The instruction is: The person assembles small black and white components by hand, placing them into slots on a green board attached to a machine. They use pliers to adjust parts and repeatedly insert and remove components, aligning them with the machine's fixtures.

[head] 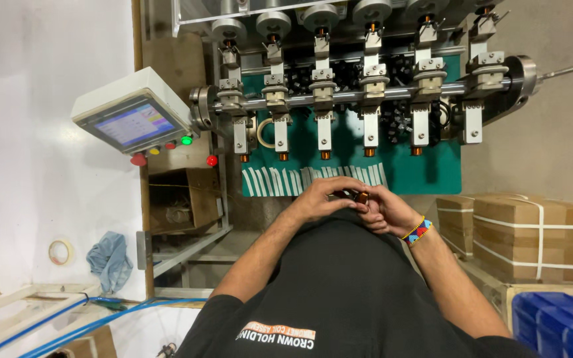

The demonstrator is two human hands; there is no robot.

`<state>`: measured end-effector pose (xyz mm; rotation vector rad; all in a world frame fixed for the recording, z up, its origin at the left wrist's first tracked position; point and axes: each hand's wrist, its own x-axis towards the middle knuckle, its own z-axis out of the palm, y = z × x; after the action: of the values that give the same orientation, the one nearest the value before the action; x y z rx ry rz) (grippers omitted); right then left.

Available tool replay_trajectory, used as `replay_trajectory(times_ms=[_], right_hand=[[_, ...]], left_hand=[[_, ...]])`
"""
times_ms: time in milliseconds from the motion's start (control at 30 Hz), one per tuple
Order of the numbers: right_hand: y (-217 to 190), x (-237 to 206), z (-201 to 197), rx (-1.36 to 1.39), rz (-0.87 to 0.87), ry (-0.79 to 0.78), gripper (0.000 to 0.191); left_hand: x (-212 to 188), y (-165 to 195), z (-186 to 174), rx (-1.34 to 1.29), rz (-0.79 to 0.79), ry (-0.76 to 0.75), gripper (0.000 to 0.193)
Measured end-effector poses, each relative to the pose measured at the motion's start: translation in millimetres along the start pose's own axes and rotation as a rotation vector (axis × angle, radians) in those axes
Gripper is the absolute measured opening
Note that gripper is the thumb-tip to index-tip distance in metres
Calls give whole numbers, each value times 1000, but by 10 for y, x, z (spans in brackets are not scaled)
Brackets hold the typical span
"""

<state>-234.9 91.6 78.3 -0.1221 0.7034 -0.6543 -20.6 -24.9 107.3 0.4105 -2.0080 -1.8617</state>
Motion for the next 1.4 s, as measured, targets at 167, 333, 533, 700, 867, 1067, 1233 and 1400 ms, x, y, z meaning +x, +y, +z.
replay_trajectory(times_ms=[167,333,533,700,867,1067,1233,1400], right_hand=[[83,199,419,-235,-326,368,50],[109,65,829,-1326,-656,761,23],[-182,34,773,-1474,-956,940,18],[-8,87,492,-853,-635,614,29],[245,187,394,-630,-459,406,31],[238,230,-62,-752,-350,311,30],[77,231,-945,-928,-341,634,41],[-4,194,-1368,-1445,-621,1092,43]], left_hand=[[-84,-125,-176,-35,-199,247,38],[-102,-141,-326,249,-151,256,39],[-191,-50,-254,43,-119,24,38],[-49,-220,-54,-279,-103,329,32],[118,-553,279,-608,-117,428,32],[197,-703,557,-741,-214,542,33],[120,-618,606,-509,-290,649,30],[-27,-517,780,-204,-295,676,30]])
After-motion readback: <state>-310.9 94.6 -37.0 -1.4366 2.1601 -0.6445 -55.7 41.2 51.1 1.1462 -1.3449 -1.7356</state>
